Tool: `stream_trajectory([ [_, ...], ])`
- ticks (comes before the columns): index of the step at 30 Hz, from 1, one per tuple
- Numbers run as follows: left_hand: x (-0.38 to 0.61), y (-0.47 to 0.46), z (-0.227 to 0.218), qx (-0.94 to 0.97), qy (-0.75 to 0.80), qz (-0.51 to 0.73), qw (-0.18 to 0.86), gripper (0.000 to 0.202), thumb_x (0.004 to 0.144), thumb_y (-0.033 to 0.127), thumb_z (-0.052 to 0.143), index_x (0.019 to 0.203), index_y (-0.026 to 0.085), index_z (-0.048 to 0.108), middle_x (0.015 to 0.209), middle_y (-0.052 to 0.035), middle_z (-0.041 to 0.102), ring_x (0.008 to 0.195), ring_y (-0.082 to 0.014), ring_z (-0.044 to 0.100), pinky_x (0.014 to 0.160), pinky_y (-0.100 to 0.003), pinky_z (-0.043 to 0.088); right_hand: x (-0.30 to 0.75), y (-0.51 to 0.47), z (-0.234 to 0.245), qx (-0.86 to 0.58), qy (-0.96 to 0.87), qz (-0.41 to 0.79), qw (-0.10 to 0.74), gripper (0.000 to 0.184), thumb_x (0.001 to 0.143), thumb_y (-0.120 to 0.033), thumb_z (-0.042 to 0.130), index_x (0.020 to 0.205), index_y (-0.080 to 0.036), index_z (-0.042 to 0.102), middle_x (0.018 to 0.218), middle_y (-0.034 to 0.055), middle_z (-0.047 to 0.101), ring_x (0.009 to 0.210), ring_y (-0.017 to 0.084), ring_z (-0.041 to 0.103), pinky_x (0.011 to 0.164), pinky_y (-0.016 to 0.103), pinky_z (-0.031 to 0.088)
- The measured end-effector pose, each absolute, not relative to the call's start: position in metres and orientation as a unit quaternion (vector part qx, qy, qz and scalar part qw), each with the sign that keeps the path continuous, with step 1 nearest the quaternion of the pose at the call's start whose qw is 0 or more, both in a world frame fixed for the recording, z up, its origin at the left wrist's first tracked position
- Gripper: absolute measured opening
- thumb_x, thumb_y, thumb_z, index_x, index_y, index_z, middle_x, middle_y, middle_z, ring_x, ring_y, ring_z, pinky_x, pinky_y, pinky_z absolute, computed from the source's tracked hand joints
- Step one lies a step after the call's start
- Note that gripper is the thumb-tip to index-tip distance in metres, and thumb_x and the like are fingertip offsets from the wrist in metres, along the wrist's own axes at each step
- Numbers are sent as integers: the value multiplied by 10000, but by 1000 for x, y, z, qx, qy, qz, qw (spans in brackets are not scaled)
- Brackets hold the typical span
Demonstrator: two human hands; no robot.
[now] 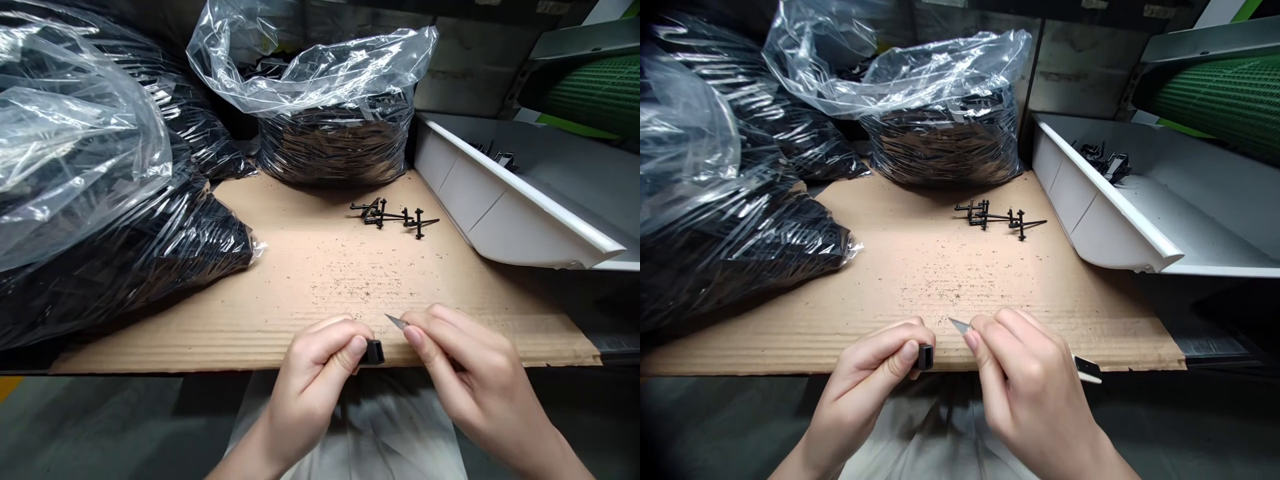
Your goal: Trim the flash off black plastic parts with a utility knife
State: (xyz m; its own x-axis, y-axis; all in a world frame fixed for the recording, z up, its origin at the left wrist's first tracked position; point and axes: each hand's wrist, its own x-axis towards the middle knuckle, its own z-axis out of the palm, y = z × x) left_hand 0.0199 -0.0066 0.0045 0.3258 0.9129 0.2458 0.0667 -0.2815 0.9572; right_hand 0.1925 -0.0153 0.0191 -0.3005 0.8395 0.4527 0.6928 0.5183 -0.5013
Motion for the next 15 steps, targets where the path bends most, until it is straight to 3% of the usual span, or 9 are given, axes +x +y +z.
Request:
stream_trajectory([
  [6,22,-7,0,681,379,458,429,210,898,188,425,737,192,558,651,31,476,611,-90,467,566,-191,358,183,-30,23,-436,-812,94,376,142,827,-92,468,821,-144,600,646,35,552,581,138,520,521,254,410],
  [15,22,-8,1,674,369,470,434,203,893,175,423,749,179,566,633,16,462,595,-106,451,562,-215,348,178,-28,15,-491,-762,56,419,334,881,-362,411,778,-171,664,546,29,573,483,132,552,454,228,468],
])
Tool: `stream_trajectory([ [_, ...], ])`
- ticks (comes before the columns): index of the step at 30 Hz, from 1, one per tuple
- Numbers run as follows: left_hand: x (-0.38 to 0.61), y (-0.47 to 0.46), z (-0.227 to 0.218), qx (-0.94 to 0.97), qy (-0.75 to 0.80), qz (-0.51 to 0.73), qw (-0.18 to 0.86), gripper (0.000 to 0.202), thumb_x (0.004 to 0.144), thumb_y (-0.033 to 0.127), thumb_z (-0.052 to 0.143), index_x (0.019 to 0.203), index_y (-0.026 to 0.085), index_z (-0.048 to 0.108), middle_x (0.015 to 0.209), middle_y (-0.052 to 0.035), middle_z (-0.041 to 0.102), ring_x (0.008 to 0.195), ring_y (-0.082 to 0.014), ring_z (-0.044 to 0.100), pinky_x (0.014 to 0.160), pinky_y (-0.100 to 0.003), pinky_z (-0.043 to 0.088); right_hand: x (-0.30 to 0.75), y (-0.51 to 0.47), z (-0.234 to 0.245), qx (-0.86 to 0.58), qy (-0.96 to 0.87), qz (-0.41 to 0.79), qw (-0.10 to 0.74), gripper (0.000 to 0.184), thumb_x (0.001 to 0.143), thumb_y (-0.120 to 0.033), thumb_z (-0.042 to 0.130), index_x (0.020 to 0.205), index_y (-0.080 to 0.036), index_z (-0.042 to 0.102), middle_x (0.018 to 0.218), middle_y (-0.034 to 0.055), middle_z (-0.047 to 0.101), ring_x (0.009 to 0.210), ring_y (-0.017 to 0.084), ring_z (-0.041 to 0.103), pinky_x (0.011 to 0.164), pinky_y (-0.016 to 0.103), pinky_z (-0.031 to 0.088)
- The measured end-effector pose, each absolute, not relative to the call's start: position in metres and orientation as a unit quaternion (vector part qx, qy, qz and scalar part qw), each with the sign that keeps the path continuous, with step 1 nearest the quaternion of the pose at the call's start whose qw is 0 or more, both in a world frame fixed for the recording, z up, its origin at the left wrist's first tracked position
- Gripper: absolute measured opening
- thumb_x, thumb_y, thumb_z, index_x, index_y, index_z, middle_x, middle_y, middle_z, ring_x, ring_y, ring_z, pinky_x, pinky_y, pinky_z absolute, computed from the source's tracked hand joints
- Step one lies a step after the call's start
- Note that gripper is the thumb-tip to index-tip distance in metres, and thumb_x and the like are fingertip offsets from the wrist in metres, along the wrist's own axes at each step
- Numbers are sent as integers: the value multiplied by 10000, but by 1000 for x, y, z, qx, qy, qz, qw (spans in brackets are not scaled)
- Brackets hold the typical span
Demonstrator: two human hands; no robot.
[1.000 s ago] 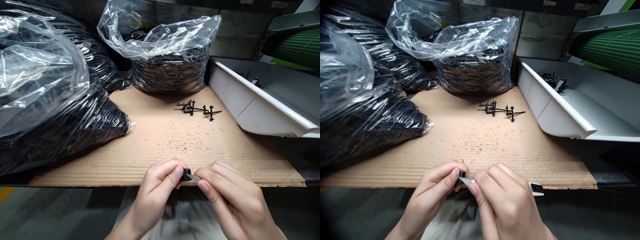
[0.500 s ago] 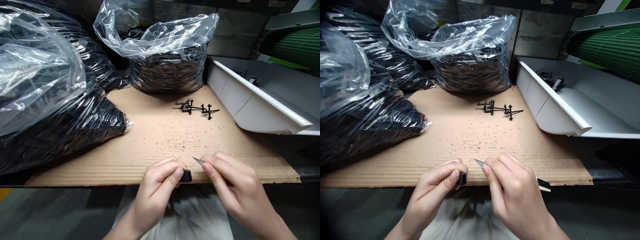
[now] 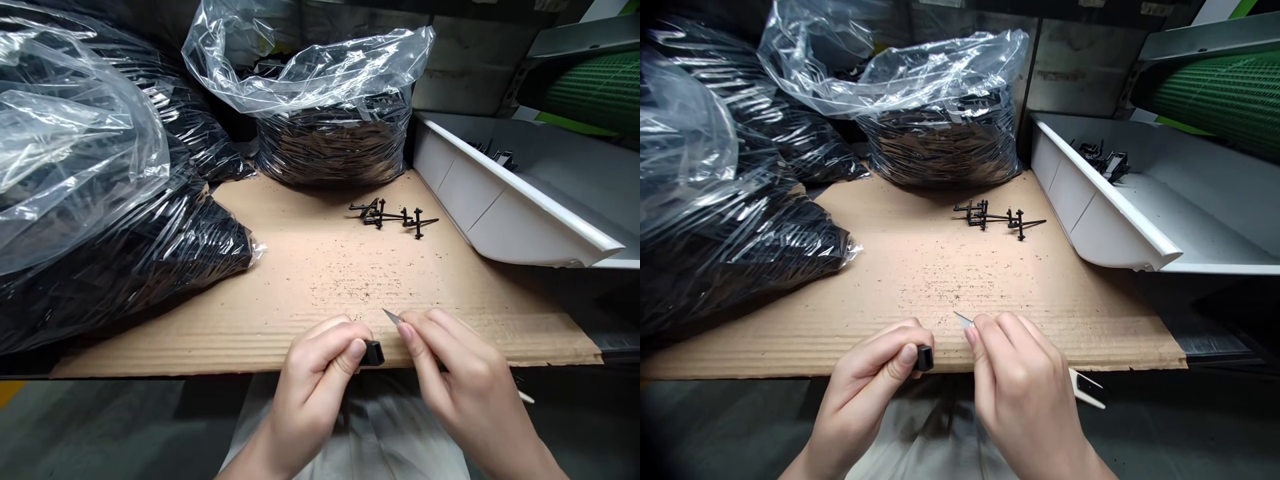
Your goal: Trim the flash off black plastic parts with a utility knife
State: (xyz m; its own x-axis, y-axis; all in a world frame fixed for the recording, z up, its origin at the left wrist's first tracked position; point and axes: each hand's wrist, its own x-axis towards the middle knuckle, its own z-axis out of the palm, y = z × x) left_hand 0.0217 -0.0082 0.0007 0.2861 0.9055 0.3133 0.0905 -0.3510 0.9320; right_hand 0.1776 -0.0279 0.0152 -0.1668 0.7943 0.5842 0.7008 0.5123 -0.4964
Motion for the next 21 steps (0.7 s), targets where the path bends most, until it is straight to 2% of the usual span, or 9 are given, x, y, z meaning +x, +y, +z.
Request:
stream_trajectory([
  [5,21,-9,3,653,382,464,461,222,893,202,425,720,173,561,639,4,471,618,-123,461,576,-226,349,184,-29,12,-512,-732,131,429,257,887,-301,416,841,-174,635,563,7,576,452,114,538,424,213,457],
  [10,21,-9,5,633,392,463,481,152,879,279,463,889,200,593,813,-21,567,724,-143,502,618,-226,371,192,-32,8,-493,-716,239,432,162,879,-135,419,909,-198,566,609,-32,563,432,70,499,429,182,426],
  [15,22,-9,4,626,400,474,473,111,863,218,492,823,195,593,760,-3,551,723,-135,501,649,-214,382,188,-35,9,-479,-728,228,434,157,863,-111,437,861,-198,568,632,-25,553,507,79,535,481,185,431],
  [18,24,-10,3,623,407,487,457,91,861,208,495,830,203,581,765,2,546,736,-135,500,664,-210,393,180,-37,8,-465,-737,202,447,159,830,-95,482,909,-180,590,672,12,547,601,124,565,537,230,455],
  [21,27,-11,2,622,422,492,439,84,858,215,496,837,196,576,757,-5,544,685,-137,498,648,-225,408,172,-40,4,-460,-727,166,483,222,804,-56,498,967,-167,600,679,30,532,609,142,553,536,256,450],
])
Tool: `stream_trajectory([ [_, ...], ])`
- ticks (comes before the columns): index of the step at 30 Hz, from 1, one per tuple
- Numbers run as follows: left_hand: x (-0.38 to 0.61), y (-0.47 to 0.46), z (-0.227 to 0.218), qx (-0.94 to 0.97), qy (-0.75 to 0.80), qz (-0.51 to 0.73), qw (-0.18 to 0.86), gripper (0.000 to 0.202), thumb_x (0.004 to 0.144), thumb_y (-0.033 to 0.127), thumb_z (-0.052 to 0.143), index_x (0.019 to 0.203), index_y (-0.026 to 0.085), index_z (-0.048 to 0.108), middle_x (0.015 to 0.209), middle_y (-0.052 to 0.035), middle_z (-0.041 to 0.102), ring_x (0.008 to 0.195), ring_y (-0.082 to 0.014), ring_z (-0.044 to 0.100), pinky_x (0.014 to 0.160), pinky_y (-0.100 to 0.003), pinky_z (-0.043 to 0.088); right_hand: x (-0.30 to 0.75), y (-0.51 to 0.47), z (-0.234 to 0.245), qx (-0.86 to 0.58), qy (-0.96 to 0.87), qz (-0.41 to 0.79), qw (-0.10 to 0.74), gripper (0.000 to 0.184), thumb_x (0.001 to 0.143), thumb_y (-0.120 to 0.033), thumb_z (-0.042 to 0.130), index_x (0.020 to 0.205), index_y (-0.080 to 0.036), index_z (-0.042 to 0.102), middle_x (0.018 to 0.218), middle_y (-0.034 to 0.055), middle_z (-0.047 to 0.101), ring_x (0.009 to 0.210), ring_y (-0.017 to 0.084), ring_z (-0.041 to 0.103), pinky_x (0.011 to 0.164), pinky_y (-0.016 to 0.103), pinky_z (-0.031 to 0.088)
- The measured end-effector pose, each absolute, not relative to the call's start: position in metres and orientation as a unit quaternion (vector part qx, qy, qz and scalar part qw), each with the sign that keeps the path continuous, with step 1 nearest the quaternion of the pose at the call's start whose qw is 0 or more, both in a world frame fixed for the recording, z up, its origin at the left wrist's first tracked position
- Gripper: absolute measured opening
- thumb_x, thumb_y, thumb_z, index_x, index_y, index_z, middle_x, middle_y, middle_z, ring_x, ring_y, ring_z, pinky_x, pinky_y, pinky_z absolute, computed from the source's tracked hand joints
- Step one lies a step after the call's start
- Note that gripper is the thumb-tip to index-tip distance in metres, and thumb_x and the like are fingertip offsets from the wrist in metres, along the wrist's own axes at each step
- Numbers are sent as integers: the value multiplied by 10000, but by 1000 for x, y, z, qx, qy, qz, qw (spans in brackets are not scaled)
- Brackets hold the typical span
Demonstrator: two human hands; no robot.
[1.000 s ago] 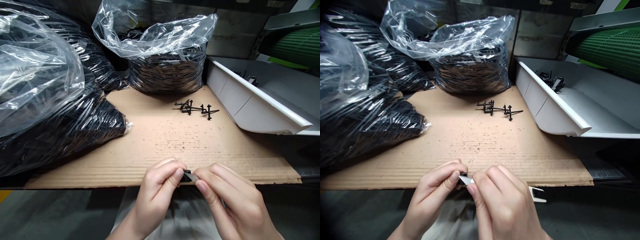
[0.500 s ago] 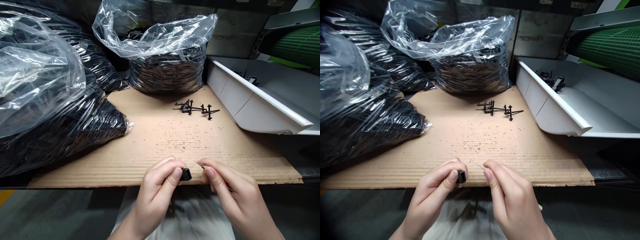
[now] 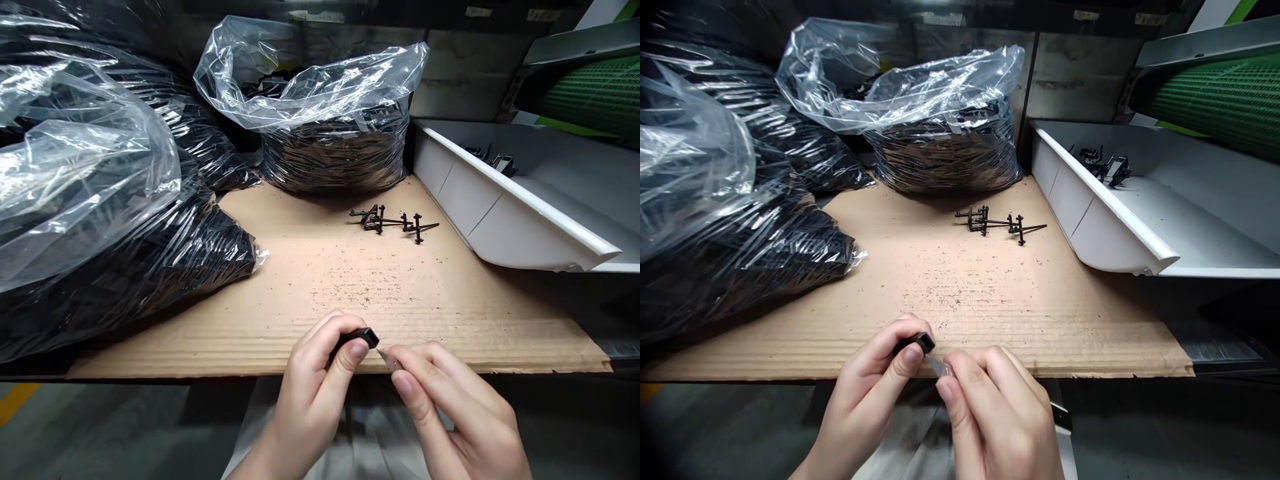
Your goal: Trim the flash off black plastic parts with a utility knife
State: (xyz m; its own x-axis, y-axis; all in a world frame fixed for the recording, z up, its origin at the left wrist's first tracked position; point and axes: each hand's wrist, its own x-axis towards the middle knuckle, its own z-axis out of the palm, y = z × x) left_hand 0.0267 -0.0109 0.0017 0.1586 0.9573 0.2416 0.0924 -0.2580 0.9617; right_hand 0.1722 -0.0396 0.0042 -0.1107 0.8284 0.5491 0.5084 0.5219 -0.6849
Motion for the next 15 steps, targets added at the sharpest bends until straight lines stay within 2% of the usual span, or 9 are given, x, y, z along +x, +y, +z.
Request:
stream_trajectory([
  [8,29,-13,1,628,429,508,403,77,847,183,503,837,212,574,729,6,524,629,-124,480,641,-223,410,169,-39,-3,-458,-744,115,472,225,797,-34,505,979,-134,591,694,52,551,618,146,545,535,263,442],
  [15,30,-11,0,637,432,520,371,77,837,164,520,842,209,583,730,7,543,659,-126,493,617,-205,402,169,-36,-4,-468,-743,83,472,210,793,-31,519,972,-119,584,720,68,566,629,143,535,543,261,426],
])
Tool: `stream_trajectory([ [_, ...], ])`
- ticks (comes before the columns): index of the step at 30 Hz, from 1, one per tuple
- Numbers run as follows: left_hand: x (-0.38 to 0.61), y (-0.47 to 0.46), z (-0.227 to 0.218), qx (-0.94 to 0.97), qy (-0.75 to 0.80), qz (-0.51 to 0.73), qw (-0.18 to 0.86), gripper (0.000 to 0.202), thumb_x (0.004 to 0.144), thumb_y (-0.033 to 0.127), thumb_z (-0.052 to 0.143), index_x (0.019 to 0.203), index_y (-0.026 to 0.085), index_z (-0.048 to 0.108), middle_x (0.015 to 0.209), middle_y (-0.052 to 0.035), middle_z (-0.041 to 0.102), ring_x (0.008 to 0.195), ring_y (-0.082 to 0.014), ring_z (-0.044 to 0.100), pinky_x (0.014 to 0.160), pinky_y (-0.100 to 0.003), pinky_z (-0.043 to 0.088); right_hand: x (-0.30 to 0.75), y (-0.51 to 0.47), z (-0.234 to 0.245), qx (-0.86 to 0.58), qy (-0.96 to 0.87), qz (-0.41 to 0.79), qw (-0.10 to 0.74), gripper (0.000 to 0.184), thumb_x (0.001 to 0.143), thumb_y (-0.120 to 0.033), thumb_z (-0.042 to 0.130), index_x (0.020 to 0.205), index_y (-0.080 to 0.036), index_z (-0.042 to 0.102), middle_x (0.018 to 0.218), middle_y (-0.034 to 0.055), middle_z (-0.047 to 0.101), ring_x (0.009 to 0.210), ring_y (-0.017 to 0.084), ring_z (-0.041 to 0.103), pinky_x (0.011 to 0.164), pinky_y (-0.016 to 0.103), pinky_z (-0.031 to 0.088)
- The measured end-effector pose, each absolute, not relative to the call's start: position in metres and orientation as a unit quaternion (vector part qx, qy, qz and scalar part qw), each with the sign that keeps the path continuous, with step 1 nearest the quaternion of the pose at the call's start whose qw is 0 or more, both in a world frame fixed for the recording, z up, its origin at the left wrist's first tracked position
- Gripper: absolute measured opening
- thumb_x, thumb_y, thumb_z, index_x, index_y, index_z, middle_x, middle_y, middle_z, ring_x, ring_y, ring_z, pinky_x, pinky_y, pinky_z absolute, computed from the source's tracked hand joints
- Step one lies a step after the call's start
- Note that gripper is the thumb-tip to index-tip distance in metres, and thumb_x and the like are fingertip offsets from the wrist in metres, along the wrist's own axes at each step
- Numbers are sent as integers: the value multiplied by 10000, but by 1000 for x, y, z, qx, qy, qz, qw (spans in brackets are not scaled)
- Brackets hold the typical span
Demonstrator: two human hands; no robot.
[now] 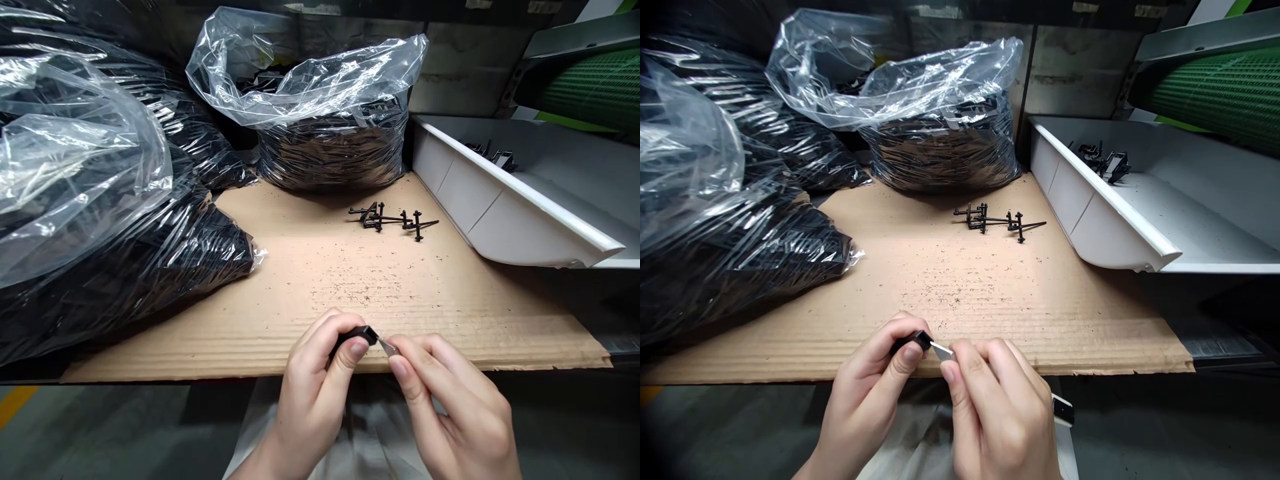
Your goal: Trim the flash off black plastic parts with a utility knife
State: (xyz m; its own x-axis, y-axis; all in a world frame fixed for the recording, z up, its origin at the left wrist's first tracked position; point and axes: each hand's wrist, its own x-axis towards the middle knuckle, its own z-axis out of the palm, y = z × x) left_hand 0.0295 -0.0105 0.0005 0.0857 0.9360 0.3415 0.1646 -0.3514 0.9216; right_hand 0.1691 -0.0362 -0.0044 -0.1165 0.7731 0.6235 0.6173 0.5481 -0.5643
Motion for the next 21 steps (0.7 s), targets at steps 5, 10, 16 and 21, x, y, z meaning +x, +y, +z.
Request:
stream_trajectory([
  [5,29,-13,0,633,421,525,384,91,833,147,528,827,216,586,739,12,553,687,-116,504,636,-190,406,174,-29,-4,-518,-734,14,439,157,804,-82,542,947,-104,602,715,69,572,633,156,535,561,283,425],
  [10,26,-14,-4,587,397,495,503,77,856,229,504,875,198,573,675,3,583,551,-112,530,549,-219,426,183,-24,-3,-522,-718,71,454,141,835,-105,507,928,-150,603,758,43,615,677,137,589,605,240,463],
  [16,21,-9,4,586,402,472,522,234,867,341,478,997,222,632,855,-49,589,726,-149,533,628,-230,430,182,-34,-2,-529,-680,201,466,176,882,-154,406,791,-185,553,588,-18,556,436,86,504,442,208,420],
  [21,20,-6,5,588,372,488,527,217,903,271,417,919,219,628,910,-41,537,896,-174,485,794,-256,389,171,-36,1,-516,-675,189,492,150,867,-157,431,816,-192,567,571,-22,532,404,81,472,369,192,371],
])
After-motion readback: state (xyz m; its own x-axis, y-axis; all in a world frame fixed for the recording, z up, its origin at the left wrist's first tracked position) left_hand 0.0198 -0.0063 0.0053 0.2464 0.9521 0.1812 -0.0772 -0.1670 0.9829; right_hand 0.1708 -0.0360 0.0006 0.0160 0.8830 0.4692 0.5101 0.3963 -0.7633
